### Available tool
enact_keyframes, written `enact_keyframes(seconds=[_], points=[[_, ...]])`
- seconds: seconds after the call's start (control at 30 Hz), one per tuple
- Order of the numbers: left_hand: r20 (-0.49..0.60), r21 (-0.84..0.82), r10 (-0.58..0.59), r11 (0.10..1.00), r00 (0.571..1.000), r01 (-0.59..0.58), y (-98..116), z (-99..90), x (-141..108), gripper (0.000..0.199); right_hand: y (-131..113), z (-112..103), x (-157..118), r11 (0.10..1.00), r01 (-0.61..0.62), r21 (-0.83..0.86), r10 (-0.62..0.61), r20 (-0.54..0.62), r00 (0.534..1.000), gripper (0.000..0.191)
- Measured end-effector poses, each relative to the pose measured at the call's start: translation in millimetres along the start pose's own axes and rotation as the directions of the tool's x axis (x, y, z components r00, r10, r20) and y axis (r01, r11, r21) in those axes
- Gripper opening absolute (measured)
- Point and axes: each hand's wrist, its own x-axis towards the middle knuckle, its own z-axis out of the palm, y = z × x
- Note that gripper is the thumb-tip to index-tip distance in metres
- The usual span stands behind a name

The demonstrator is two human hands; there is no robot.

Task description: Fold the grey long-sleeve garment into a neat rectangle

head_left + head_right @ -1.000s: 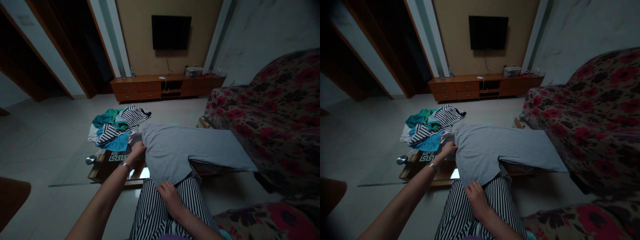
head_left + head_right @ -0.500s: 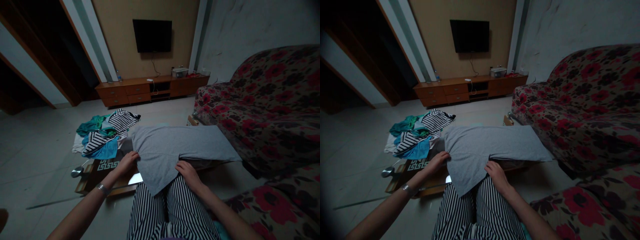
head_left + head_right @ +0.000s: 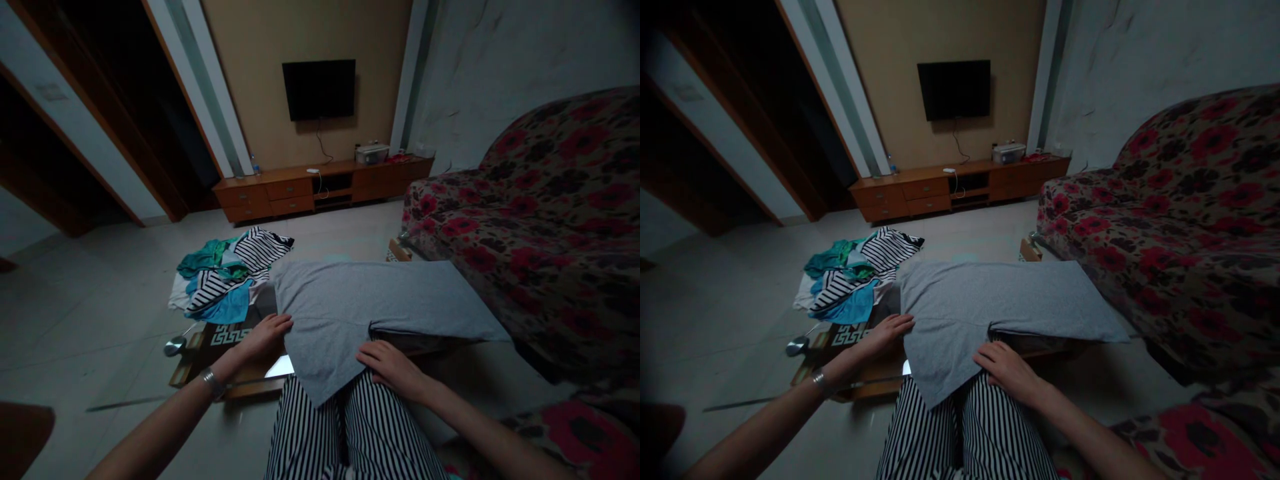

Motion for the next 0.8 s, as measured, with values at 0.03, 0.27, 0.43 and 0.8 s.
enact_keyframes(seconds=[0.03,0.27,0.43,0.8], points=[[-0.022,-0.007,-0.023,1.000,0.999,0.023,1.6,5.5,-2.6,0.051,-1.3,1.3,0.8,1.000,-0.015,0.001,0.015,-0.005,1.000,0.055],[-0.036,-0.078,-0.090,0.993,0.995,0.087,21.4,15.4,-25.5,0.051,2.5,27.9,-8.9,0.995,-0.051,-0.086,0.040,-0.135,0.990,0.041],[0.015,-0.104,-0.099,0.990,0.995,0.100,37.0,7.7,-28.7,0.061,7.3,44.8,-8.4,0.984,-0.079,-0.159,0.030,-0.288,0.957,0.036],[-0.089,0.017,-0.234,0.972,0.968,0.236,86.6,31.4,-59.2,0.073,-21.5,5.1,-7.9,0.995,0.089,-0.038,-0.096,-0.348,0.933,0.030]])
